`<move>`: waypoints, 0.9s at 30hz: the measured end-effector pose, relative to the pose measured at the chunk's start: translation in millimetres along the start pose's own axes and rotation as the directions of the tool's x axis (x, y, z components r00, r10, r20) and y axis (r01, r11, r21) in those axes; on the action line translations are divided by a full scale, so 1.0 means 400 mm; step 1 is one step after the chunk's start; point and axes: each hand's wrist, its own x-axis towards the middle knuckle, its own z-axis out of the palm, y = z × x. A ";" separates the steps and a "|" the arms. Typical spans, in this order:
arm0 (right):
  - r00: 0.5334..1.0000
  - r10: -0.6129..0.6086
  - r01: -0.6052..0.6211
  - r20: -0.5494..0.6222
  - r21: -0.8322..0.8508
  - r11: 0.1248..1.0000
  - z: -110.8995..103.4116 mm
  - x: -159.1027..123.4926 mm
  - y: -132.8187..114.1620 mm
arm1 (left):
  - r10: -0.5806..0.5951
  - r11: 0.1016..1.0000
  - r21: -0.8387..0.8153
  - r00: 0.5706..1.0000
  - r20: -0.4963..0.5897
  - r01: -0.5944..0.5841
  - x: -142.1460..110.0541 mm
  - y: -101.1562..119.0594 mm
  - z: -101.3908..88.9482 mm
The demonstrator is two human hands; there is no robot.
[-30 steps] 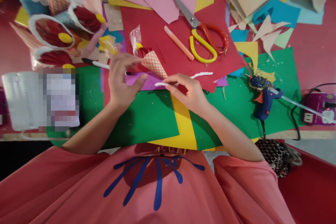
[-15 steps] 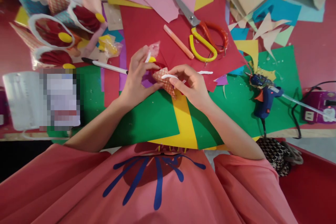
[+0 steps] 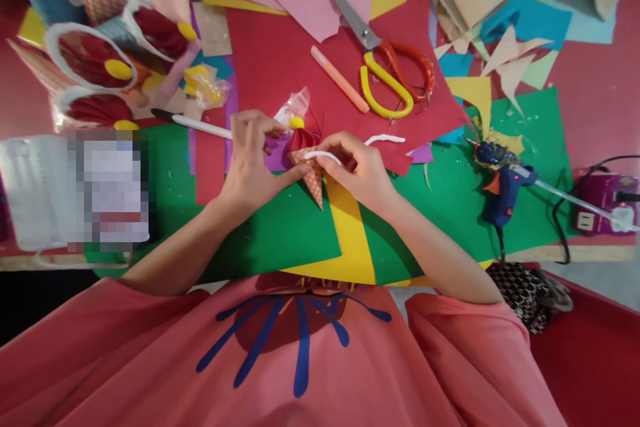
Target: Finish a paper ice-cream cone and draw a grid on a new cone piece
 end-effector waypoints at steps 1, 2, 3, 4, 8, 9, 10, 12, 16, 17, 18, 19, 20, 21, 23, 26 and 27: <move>1.000 0.000 0.000 0.004 -0.016 1.000 0.000 -0.001 0.000 | -0.019 1.000 0.014 1.000 -0.001 0.019 0.000 -0.003 -0.004; 1.000 -0.001 0.001 0.007 -0.032 1.000 0.001 -0.002 0.001 | -0.035 0.999 0.025 0.999 -0.007 0.035 0.001 -0.006 -0.007; 1.000 -0.001 0.001 0.011 -0.047 0.999 0.001 -0.002 0.001 | -0.044 0.999 0.032 0.999 -0.018 0.044 0.001 -0.009 -0.009; 1.000 -0.003 0.004 0.014 -0.060 0.998 0.001 -0.003 0.001 | -0.045 0.998 0.032 0.998 -0.034 0.046 0.003 -0.012 -0.011; 0.999 -0.027 0.028 0.022 -0.077 0.997 0.003 -0.005 0.000 | -0.023 1.000 -0.016 0.997 -0.078 0.022 0.007 -0.024 -0.014; 0.999 -0.029 0.030 0.023 -0.078 0.996 0.003 -0.004 -0.001 | -0.023 0.999 -0.030 0.996 -0.084 0.021 0.008 -0.027 -0.015; 0.999 -0.026 0.028 0.025 -0.081 0.996 0.003 -0.004 -0.003 | -0.027 0.999 -0.040 0.995 -0.093 0.023 0.008 -0.029 -0.016; 0.999 -0.017 0.019 0.027 -0.090 0.996 0.004 -0.004 -0.005 | -0.041 0.998 -0.045 0.992 -0.120 0.036 0.011 -0.033 -0.020; 1.000 -0.014 0.018 0.028 -0.122 0.992 0.002 -0.004 -0.007 | -0.055 0.998 -0.027 0.988 -0.143 0.052 0.015 -0.033 -0.030; 0.999 -0.028 0.031 0.025 -0.133 0.991 0.001 -0.003 -0.007 | -0.053 0.998 -0.026 0.989 -0.137 0.049 0.015 -0.031 -0.032; 0.998 -0.052 0.055 0.022 -0.145 0.988 0.001 -0.002 -0.007 | -0.050 0.998 -0.030 0.990 -0.130 0.046 0.014 -0.028 -0.033; 0.996 -0.083 0.085 0.019 -0.157 0.984 0.000 -0.001 -0.006 | -0.045 0.998 -0.037 0.992 -0.121 0.041 0.012 -0.024 -0.033; 0.993 -0.113 0.115 0.022 -0.168 0.979 -0.002 0.001 -0.005 | -0.038 0.998 -0.051 0.993 -0.109 0.033 0.009 -0.018 -0.033; 0.990 -0.135 0.138 0.034 -0.174 0.975 -0.003 0.002 -0.005 | -0.032 0.997 -0.072 0.995 -0.093 0.026 0.005 -0.012 -0.031; 0.987 -0.138 0.150 0.078 -0.167 0.974 -0.005 0.004 -0.005 | -0.014 0.990 -0.141 0.998 -0.058 0.006 -0.004 0.001 -0.027; 0.982 -0.092 0.111 0.166 -0.110 0.988 -0.011 0.007 -0.008 | -0.020 0.962 -0.273 1.000 -0.002 0.019 -0.016 0.023 -0.021; 0.977 -0.081 0.097 0.195 -0.078 0.992 -0.013 0.008 -0.011 | -0.020 0.952 -0.307 1.000 0.014 0.023 -0.019 0.029 -0.021</move>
